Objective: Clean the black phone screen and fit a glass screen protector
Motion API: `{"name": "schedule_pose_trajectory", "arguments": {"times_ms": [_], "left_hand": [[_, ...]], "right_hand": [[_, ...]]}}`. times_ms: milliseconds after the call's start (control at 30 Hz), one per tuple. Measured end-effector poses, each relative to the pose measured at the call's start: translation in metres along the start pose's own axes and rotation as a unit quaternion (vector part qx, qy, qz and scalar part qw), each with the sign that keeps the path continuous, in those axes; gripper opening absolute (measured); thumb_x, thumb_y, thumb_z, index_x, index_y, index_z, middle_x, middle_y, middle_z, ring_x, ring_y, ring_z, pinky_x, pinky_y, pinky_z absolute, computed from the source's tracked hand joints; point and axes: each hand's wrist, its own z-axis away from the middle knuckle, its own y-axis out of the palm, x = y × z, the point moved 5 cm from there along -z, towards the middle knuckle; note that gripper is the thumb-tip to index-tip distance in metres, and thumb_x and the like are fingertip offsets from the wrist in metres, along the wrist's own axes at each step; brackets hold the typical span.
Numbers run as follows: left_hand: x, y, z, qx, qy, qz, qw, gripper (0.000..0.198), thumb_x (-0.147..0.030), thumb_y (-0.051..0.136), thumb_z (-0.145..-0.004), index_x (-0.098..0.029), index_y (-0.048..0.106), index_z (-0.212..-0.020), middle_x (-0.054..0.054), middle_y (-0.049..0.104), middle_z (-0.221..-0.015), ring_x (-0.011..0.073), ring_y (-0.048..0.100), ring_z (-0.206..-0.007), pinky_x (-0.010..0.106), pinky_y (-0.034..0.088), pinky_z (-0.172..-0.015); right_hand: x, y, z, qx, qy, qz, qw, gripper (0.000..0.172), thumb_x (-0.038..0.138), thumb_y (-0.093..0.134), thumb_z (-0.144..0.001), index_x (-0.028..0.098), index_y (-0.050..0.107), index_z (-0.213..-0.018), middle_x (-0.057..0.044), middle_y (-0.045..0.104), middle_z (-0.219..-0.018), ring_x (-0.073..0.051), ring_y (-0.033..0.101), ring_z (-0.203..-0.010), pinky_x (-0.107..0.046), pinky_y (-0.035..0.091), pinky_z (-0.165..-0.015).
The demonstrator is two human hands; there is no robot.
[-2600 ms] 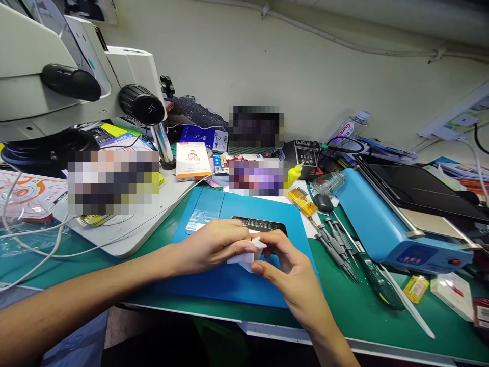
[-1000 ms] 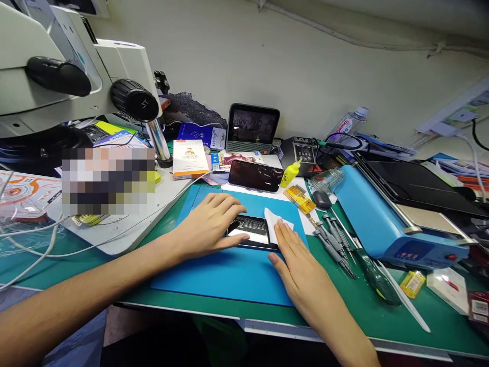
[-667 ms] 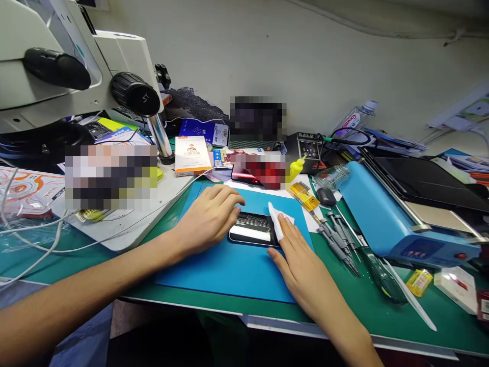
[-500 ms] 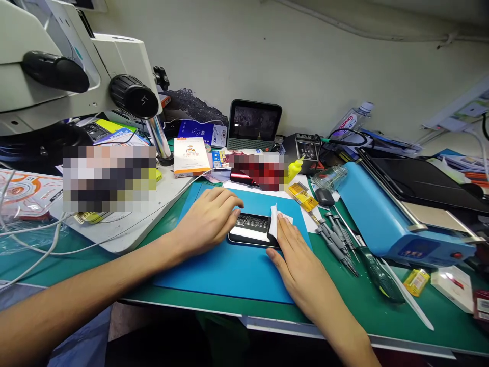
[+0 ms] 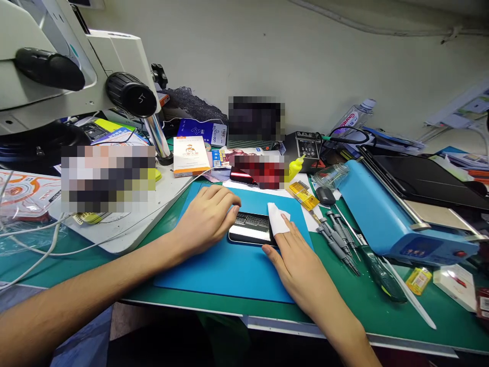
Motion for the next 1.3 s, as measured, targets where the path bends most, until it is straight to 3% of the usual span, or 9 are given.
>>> {"name": "schedule_pose_trajectory", "arguments": {"times_ms": [233, 500, 800, 1100, 1300], "left_hand": [[0.000, 0.000, 0.000, -0.005, -0.005, -0.005, 1.000, 0.026, -0.026, 0.037, -0.109, -0.018, 0.062, -0.105, 0.007, 0.070, -0.105, 0.0270, 0.058, -0.106, 0.043, 0.041, -0.089], [-0.001, 0.002, 0.001, 0.011, -0.011, -0.010, 1.000, 0.027, -0.025, 0.036, -0.110, -0.018, 0.061, -0.103, 0.007, 0.070, -0.103, 0.0270, 0.058, -0.104, 0.042, 0.041, -0.088], [0.006, 0.003, -0.002, 0.005, -0.019, -0.030, 0.999, 0.025, -0.025, 0.039, -0.108, -0.018, 0.062, -0.101, 0.007, 0.069, -0.102, 0.0271, 0.058, -0.104, 0.043, 0.042, -0.089], [0.020, 0.000, -0.002, 0.015, -0.055, -0.073, 0.996, 0.038, -0.031, 0.031, -0.110, -0.019, 0.065, -0.096, 0.007, 0.069, -0.089, 0.0270, 0.056, -0.091, 0.044, 0.040, -0.083], [0.019, 0.004, -0.001, 0.040, -0.076, -0.064, 0.994, 0.046, -0.033, 0.027, -0.111, -0.020, 0.068, -0.093, 0.007, 0.069, -0.082, 0.0261, 0.061, -0.088, 0.045, 0.040, -0.085]], "right_hand": [[0.007, 0.005, 0.047, -0.043, -0.051, 0.062, 0.996, 0.080, 0.051, 0.046, -0.107, 0.016, 0.013, -0.170, -0.012, 0.027, -0.172, -0.034, 0.029, -0.158, -0.053, 0.044, -0.122], [0.008, 0.002, -0.006, -0.008, -0.027, 0.045, 0.999, 0.072, 0.054, 0.037, -0.109, 0.008, 0.032, -0.164, -0.015, 0.036, -0.169, -0.033, 0.025, -0.160, -0.056, 0.029, -0.130], [0.014, 0.005, 0.048, -0.059, -0.069, 0.071, 0.993, 0.079, 0.054, 0.047, -0.105, 0.009, 0.025, -0.166, -0.018, 0.038, -0.168, -0.037, 0.030, -0.158, -0.059, 0.043, -0.121], [0.015, -0.001, -0.010, 0.003, -0.039, 0.042, 0.998, 0.069, 0.055, 0.037, -0.109, 0.009, 0.041, -0.160, -0.014, 0.041, -0.167, -0.031, 0.026, -0.160, -0.057, 0.026, -0.131], [0.025, -0.001, 0.031, -0.031, -0.066, 0.050, 0.996, 0.071, 0.054, 0.043, -0.107, 0.007, 0.038, -0.161, -0.015, 0.038, -0.168, -0.033, 0.029, -0.159, -0.057, 0.034, -0.128]]}}
